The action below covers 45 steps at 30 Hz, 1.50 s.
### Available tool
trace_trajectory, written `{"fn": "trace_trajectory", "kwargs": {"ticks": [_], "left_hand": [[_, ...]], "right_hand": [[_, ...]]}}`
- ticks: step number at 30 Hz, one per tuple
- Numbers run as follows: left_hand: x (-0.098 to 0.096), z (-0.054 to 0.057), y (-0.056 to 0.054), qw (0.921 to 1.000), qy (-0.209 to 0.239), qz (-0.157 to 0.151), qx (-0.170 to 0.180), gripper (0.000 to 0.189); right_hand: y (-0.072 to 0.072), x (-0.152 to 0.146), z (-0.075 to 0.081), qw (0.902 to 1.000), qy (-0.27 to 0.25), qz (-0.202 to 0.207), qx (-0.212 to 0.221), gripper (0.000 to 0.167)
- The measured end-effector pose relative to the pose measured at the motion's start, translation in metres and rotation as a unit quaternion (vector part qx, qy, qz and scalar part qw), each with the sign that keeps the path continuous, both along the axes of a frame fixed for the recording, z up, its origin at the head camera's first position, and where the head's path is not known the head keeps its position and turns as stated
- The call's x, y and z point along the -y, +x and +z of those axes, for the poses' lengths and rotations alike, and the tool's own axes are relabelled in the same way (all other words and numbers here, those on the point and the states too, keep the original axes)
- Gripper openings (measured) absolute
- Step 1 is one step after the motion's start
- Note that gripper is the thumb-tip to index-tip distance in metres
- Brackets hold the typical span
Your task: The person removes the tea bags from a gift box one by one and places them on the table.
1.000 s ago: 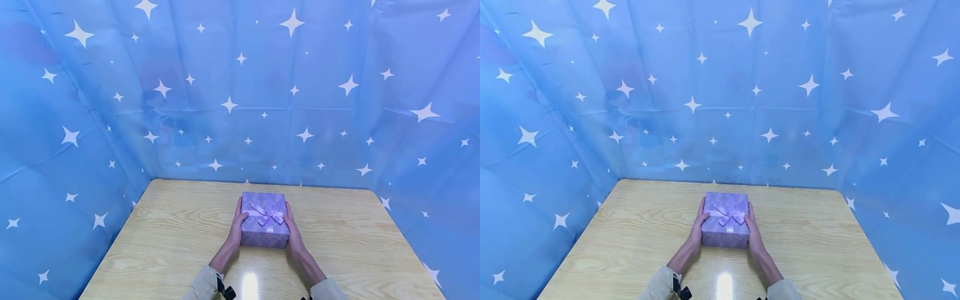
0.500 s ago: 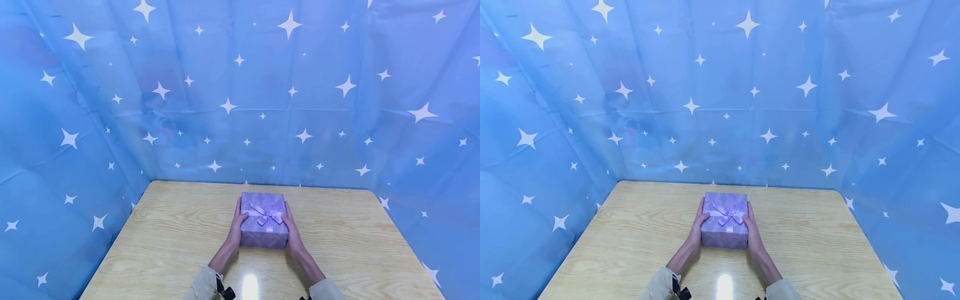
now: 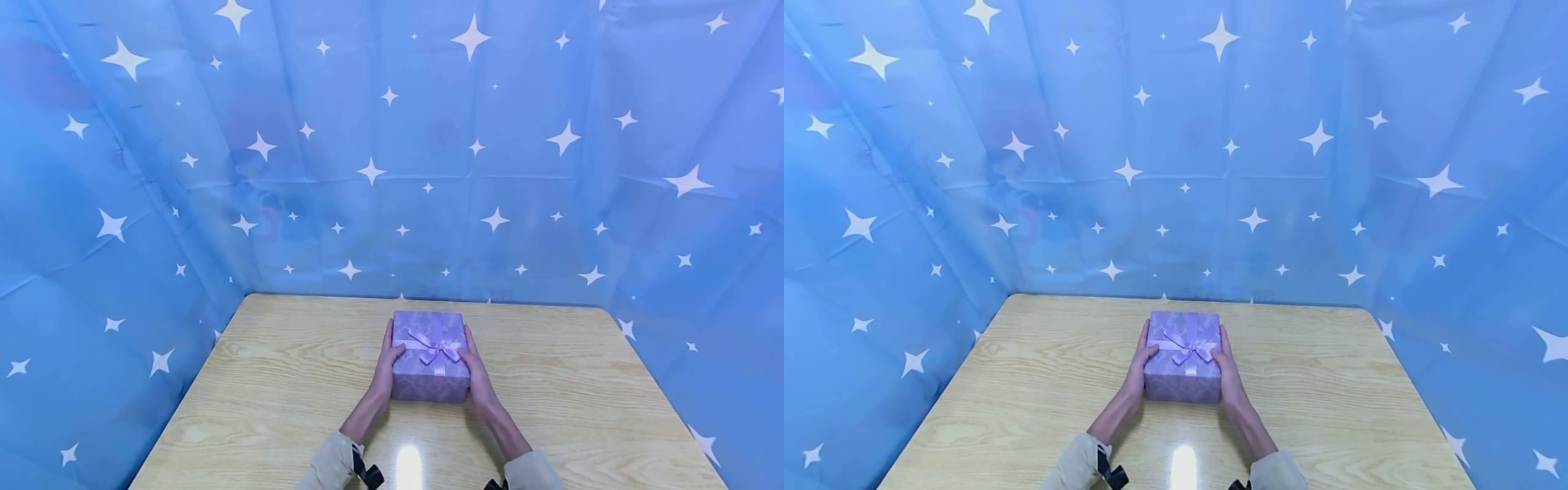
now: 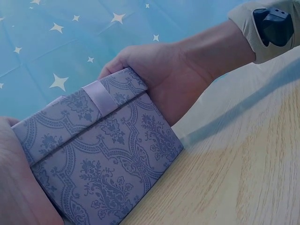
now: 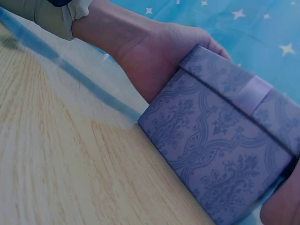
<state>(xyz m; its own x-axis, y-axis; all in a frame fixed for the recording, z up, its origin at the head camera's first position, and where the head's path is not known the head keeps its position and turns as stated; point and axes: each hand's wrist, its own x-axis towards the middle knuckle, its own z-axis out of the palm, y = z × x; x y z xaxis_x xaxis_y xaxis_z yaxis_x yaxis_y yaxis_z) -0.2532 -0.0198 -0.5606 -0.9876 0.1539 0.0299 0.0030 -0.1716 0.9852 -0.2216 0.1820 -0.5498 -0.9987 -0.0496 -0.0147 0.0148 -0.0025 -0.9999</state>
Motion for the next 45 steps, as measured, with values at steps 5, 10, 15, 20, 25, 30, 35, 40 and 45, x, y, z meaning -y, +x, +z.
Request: {"fn": "trace_trajectory", "kwargs": {"ticks": [5,10,15,20,25,30,35,40,45], "left_hand": [[-0.001,0.003,0.001,1.0000,-0.001,0.000,0.003,0.082],[0.000,0.007,0.002,1.0000,0.002,0.000,0.001,0.081],[0.000,0.010,0.003,1.0000,-0.002,-0.002,-0.002,0.082],[0.000,0.013,0.003,1.0000,-0.003,-0.002,-0.009,0.081],[0.000,0.018,0.003,1.0000,0.004,-0.001,-0.006,0.081],[0.000,0.028,0.002,0.9999,0.013,0.001,-0.010,0.080],[0.004,0.040,0.001,0.9992,0.024,-0.006,-0.030,0.078],[0.014,0.051,0.003,0.9990,0.026,-0.009,-0.036,0.077],[0.030,0.061,0.008,0.9994,0.013,-0.002,-0.032,0.076]], "right_hand": [[0.001,-0.001,0.004,0.9999,0.008,0.003,-0.005,0.066],[0.001,-0.002,0.008,0.9998,0.018,0.001,-0.008,0.066],[0.002,0.000,0.011,0.9998,0.016,0.001,-0.010,0.065],[0.003,0.001,0.016,0.9998,0.018,0.002,-0.010,0.064],[0.002,0.000,0.024,0.9993,0.031,0.003,-0.020,0.063],[-0.001,0.001,0.034,0.9975,0.054,0.003,-0.045,0.062],[-0.001,0.004,0.051,0.9951,0.079,0.006,-0.059,0.063],[-0.002,0.011,0.073,0.9934,0.102,0.012,-0.050,0.064],[-0.004,0.024,0.086,0.9937,0.099,0.030,-0.043,0.065]]}}
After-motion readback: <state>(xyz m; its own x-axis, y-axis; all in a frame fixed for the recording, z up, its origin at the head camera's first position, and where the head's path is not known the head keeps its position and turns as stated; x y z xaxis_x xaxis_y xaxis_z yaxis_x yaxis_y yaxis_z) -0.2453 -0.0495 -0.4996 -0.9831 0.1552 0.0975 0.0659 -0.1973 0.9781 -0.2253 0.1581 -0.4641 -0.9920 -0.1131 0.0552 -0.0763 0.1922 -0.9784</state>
